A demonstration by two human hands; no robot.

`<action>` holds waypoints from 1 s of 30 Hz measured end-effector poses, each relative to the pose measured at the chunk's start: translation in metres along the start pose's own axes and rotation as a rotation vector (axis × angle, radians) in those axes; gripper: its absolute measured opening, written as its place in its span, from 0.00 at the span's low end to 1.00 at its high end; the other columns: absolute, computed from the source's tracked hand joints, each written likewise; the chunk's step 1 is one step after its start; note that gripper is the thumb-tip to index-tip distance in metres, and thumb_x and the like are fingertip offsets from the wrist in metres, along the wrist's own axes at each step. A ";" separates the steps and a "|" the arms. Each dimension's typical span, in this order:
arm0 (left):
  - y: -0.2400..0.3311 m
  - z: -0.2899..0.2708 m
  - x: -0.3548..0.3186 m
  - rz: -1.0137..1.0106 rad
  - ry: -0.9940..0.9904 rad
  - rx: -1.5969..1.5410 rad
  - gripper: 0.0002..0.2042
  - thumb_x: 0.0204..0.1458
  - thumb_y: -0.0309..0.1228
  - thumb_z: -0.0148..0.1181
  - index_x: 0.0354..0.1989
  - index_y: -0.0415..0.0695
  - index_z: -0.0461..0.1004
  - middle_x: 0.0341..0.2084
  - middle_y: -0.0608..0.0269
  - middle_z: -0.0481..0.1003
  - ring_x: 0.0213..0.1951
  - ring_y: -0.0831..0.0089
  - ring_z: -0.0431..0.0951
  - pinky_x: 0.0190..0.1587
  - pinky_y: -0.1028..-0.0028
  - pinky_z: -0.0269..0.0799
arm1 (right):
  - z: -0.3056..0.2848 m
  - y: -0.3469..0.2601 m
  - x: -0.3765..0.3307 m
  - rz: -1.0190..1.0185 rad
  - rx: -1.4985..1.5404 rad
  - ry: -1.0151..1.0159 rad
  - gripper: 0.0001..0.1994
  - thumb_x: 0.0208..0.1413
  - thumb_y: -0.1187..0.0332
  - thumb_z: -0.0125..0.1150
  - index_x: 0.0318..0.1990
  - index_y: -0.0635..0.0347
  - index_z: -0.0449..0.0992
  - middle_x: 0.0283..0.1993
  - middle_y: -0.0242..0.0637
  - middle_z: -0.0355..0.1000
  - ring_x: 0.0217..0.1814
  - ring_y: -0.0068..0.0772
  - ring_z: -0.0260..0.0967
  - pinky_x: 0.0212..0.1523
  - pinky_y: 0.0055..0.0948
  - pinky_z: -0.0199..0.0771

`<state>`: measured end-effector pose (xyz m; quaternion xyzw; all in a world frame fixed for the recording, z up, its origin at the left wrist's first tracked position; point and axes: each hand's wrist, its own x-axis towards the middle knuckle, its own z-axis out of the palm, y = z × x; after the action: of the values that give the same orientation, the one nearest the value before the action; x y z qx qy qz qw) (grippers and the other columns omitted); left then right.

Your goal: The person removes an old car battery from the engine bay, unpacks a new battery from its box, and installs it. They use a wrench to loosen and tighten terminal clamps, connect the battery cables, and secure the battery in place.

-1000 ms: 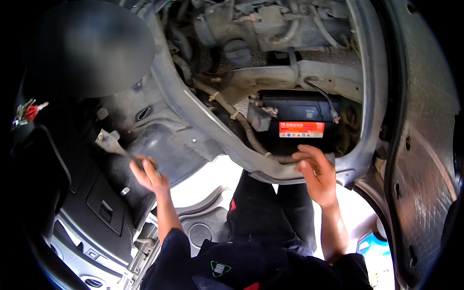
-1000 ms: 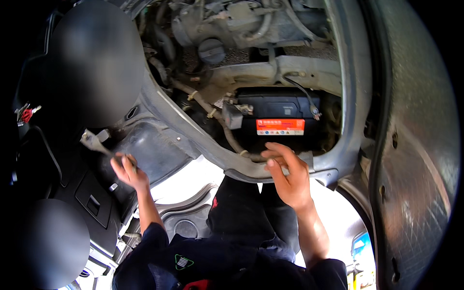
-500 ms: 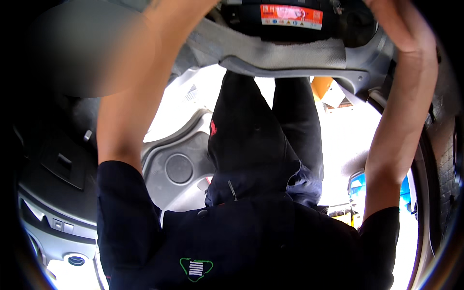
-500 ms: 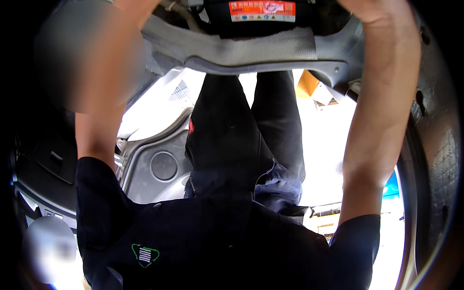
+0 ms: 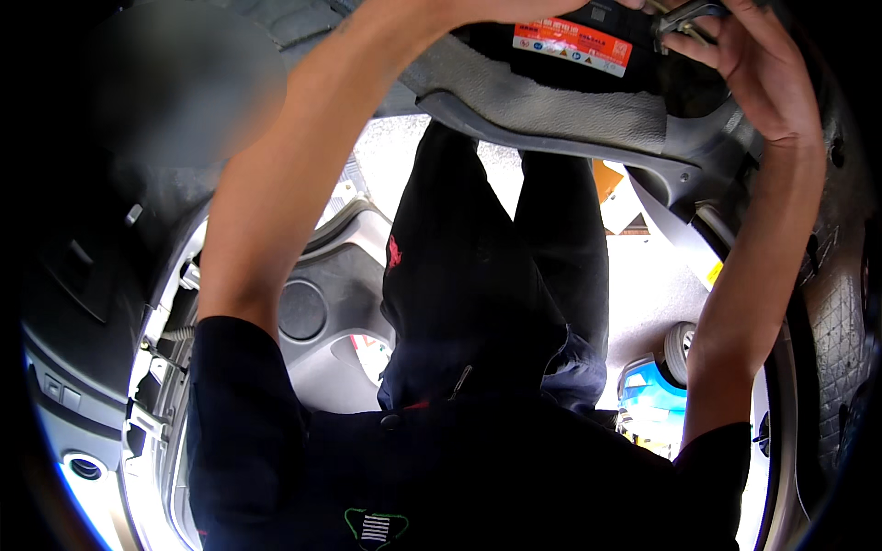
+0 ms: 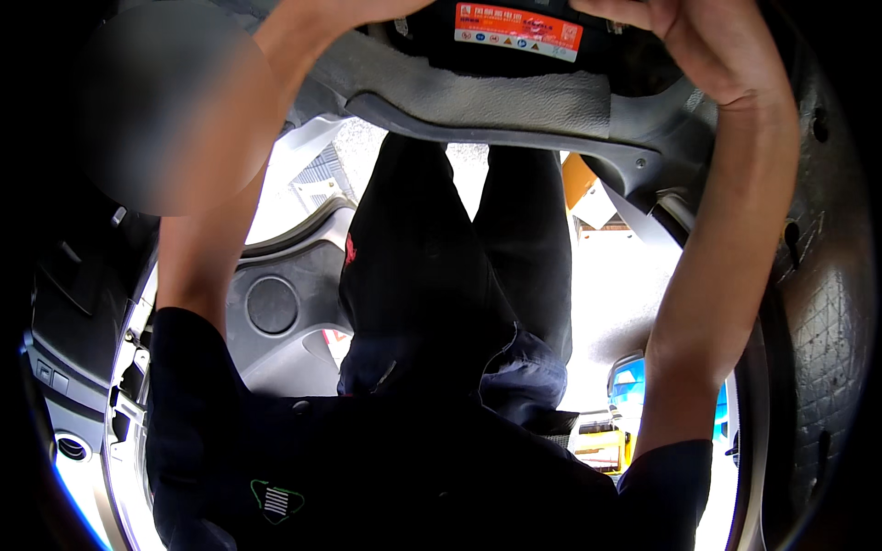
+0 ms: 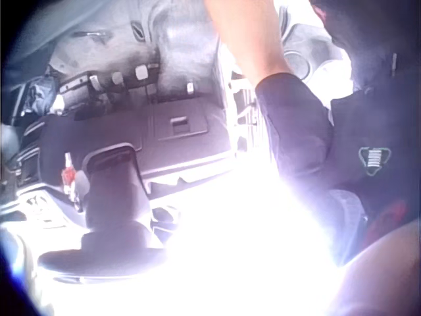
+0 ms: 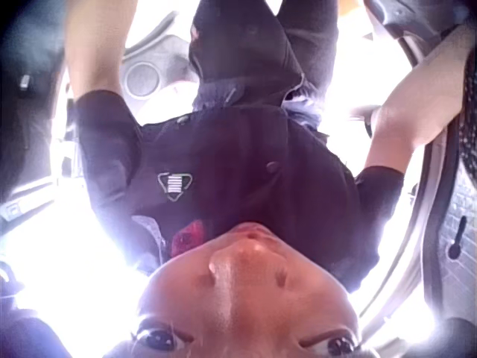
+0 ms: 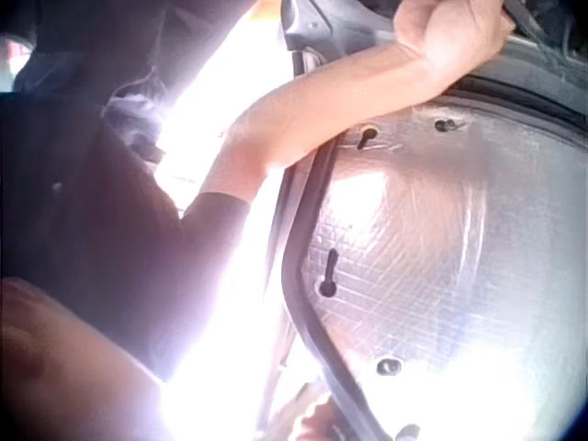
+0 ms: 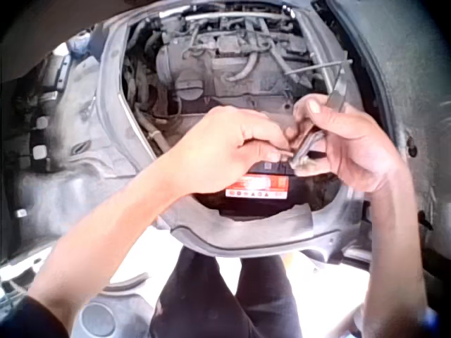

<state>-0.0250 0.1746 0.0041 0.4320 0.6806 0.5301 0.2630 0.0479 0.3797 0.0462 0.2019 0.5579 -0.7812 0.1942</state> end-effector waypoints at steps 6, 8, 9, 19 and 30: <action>-0.038 0.025 -0.046 -0.099 0.056 0.068 0.09 0.44 0.31 0.68 0.34 0.45 0.81 0.28 0.61 0.78 0.31 0.61 0.79 0.35 0.69 0.74 | 0.017 0.041 -0.017 0.148 -0.390 -0.085 0.14 0.55 0.60 0.68 0.38 0.61 0.75 0.32 0.33 0.75 0.38 0.25 0.78 0.40 0.26 0.80; -0.034 0.033 -0.044 -0.135 -0.040 0.051 0.11 0.42 0.30 0.70 0.35 0.43 0.80 0.30 0.62 0.79 0.34 0.62 0.80 0.39 0.68 0.74 | 0.023 0.045 -0.021 0.208 -0.382 -0.022 0.10 0.53 0.65 0.69 0.32 0.60 0.75 0.28 0.32 0.75 0.32 0.20 0.75 0.34 0.18 0.75; -0.033 0.041 -0.045 -0.185 -0.093 0.032 0.12 0.41 0.30 0.70 0.35 0.42 0.80 0.33 0.61 0.79 0.37 0.61 0.80 0.42 0.68 0.74 | 0.015 0.051 -0.023 0.257 -0.405 -0.053 0.09 0.51 0.67 0.69 0.33 0.62 0.76 0.28 0.32 0.75 0.32 0.21 0.75 0.34 0.20 0.76; 0.000 0.067 -0.047 -1.240 1.094 -1.311 0.10 0.54 0.27 0.51 0.43 0.37 0.69 0.45 0.57 0.67 0.56 0.64 0.65 0.68 0.63 0.52 | 0.010 0.028 -0.025 0.490 -0.404 -0.023 0.08 0.49 0.69 0.70 0.28 0.66 0.78 0.22 0.36 0.75 0.21 0.22 0.70 0.21 0.21 0.65; -0.137 0.171 -0.056 -1.750 -0.183 -0.310 0.21 0.55 0.36 0.56 0.57 0.44 0.72 0.56 0.54 0.73 0.56 0.62 0.76 0.56 0.69 0.72 | 0.001 0.019 -0.010 0.546 -0.962 -0.076 0.10 0.41 0.67 0.64 0.29 0.63 0.76 0.23 0.42 0.73 0.26 0.36 0.70 0.30 0.34 0.69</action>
<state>0.0997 0.2019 -0.1827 -0.2419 0.6637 0.1892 0.6821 0.0659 0.3741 0.0367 0.1993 0.7719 -0.3661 0.4801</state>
